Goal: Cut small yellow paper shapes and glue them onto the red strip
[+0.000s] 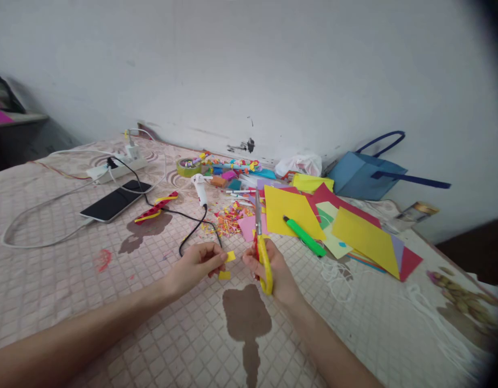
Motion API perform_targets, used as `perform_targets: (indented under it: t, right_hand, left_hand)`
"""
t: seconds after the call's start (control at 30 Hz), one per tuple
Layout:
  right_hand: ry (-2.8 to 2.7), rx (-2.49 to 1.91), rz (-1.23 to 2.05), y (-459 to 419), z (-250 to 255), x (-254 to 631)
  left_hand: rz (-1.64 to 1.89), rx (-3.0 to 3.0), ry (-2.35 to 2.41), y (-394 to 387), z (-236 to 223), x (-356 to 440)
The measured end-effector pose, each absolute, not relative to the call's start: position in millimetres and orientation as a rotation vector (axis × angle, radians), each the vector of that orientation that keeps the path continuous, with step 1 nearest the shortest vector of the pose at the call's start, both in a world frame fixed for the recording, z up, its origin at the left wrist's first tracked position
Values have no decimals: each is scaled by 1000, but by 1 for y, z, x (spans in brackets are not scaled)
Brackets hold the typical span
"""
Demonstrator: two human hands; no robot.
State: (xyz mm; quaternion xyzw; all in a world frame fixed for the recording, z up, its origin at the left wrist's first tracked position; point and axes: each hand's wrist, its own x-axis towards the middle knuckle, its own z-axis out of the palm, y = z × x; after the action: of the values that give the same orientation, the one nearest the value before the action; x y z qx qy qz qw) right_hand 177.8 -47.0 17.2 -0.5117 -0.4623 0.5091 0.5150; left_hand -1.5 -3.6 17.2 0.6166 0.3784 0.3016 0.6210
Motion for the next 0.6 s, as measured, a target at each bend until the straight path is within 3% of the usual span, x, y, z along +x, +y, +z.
perform_targets:
  t: [0.3,0.6]
  right_hand:
    - [-1224,-1279,984,-54,19,157]
    - [-1141,-1285,1140,-54,15,160]
  left_hand:
    - [696,1589,834,-18,13,1]
    - [713,1595,845,-16,11,0]
